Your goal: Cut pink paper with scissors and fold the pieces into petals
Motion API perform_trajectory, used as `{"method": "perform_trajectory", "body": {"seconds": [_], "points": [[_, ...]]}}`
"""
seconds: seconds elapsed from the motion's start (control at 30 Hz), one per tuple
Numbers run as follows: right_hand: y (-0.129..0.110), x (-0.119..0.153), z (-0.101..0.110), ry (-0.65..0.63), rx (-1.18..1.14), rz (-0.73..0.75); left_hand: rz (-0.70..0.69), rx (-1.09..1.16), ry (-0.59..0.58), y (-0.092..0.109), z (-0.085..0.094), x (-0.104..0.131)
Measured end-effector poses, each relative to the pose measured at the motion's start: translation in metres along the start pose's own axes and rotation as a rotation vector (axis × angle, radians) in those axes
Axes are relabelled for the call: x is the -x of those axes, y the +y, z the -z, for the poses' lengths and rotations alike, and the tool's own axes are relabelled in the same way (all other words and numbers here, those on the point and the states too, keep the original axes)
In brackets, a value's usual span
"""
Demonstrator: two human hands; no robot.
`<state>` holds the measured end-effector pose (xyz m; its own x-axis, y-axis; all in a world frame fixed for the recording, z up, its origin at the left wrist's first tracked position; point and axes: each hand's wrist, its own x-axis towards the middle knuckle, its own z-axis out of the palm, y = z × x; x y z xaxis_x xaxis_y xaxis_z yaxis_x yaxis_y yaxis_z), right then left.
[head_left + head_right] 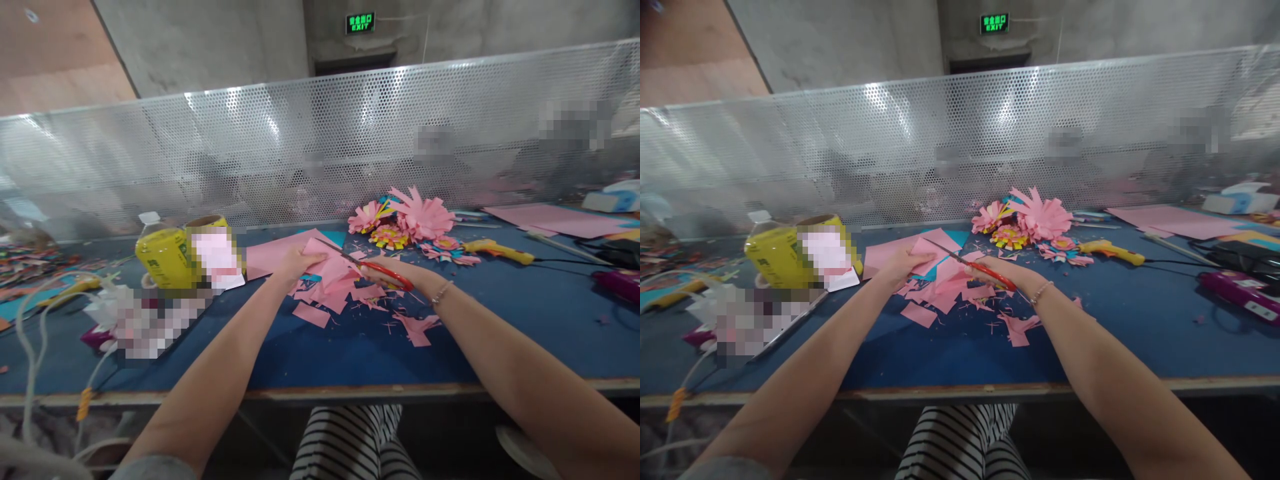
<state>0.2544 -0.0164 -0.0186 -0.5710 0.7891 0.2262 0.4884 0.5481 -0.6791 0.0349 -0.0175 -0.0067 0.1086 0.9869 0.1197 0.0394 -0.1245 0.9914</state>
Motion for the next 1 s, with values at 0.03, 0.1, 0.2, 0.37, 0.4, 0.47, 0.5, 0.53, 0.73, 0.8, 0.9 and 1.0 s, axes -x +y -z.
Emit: {"method": "perform_trajectory", "body": {"seconds": [0.03,0.1,0.2,0.37,0.4,0.47,0.5,0.53,0.73,0.8,0.9,1.0], "points": [[-0.002,0.000,0.000,-0.021,-0.010,-0.011,-0.003,-0.001,-0.005,0.001,-0.001,0.001],[-0.004,0.001,0.000,-0.058,-0.031,-0.031,0.000,-0.001,-0.003,0.002,-0.003,0.003],[-0.008,0.002,0.001,-0.067,-0.073,-0.044,0.017,0.006,-0.001,0.002,-0.004,0.003],[-0.015,0.006,0.003,-0.116,-0.185,-0.105,0.043,-0.021,0.026,0.001,0.000,0.000],[-0.015,0.006,0.004,-0.127,-0.206,-0.120,0.048,-0.026,0.034,0.001,0.000,0.000],[-0.013,0.005,0.004,-0.138,-0.217,-0.119,0.047,-0.025,0.029,0.001,0.001,-0.001],[-0.011,0.005,0.004,-0.136,-0.205,-0.105,0.045,-0.026,0.020,0.000,0.001,-0.002],[-0.008,0.004,0.003,-0.135,-0.183,-0.089,0.043,-0.032,0.010,-0.001,0.002,-0.002],[0.006,-0.002,0.002,-0.124,-0.095,-0.067,0.030,-0.054,-0.014,-0.005,0.002,-0.004],[0.007,-0.002,0.002,-0.120,-0.084,-0.039,0.015,-0.044,-0.030,-0.005,0.002,-0.005],[0.006,-0.002,0.002,-0.110,-0.056,-0.004,0.008,-0.043,-0.040,-0.005,0.003,-0.005],[0.003,-0.002,0.003,-0.089,-0.002,-0.001,0.021,-0.047,-0.034,-0.004,0.003,-0.005]]}}
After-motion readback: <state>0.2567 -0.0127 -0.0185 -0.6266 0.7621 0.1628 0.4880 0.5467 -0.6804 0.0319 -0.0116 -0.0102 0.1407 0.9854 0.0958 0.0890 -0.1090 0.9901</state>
